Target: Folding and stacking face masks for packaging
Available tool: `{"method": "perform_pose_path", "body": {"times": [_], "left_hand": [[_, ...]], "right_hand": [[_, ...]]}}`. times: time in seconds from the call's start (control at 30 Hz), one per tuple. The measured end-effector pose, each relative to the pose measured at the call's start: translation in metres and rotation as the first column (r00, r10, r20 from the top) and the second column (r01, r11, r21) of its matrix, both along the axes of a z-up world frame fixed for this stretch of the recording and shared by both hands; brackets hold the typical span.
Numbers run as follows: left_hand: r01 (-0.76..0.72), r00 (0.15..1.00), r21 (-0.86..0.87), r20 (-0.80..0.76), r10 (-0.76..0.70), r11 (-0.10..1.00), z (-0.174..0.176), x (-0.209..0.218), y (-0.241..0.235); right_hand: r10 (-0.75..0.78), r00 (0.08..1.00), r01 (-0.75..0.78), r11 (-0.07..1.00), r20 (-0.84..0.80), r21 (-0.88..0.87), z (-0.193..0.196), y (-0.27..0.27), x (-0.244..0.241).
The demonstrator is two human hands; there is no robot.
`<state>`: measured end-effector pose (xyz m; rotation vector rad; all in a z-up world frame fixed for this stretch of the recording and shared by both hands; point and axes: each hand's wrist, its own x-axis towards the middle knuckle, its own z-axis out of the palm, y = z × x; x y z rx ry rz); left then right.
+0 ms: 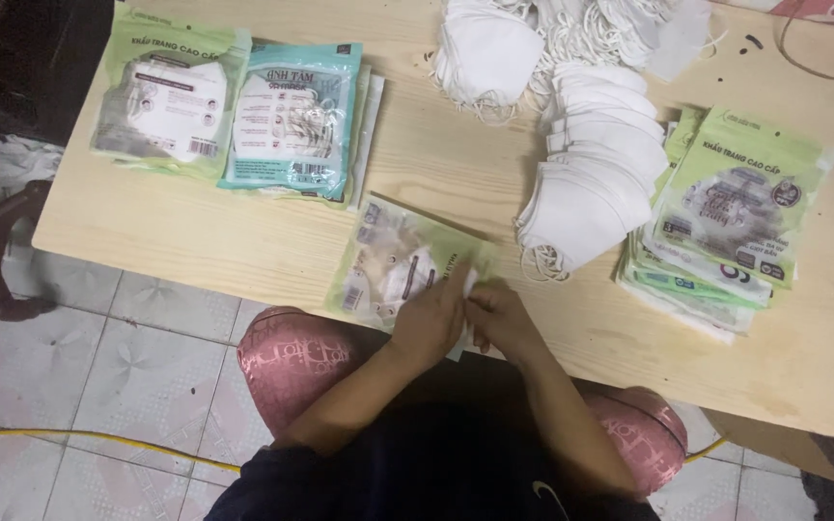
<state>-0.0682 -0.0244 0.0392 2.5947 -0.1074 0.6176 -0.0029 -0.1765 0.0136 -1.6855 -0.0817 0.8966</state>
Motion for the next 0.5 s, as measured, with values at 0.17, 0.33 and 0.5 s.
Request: {"method": "perform_pose_path", "body": {"times": [0.17, 0.33, 0.5], "left_hand": [[0.027, 0.999, -0.011, 0.028, -0.027, 1.0, -0.013, -0.002, -0.005], [0.058, 0.996, 0.009, 0.063, -0.059, 0.998, -0.016, 0.001, -0.004], [0.144, 0.969, -0.419, -0.123, -0.214, 0.896, 0.001, 0.001, 0.003]], "right_hand": [[0.0, 1.0, 0.0, 1.0, 0.026, 0.011, -0.077, 0.007, 0.01], [0.022, 0.997, -0.021, 1.0, 0.076, -0.015, -0.039, 0.022, 0.021], [0.062, 0.993, -0.056, 0.997, 0.104, -0.061, 0.033, 0.035, 0.024]]}}
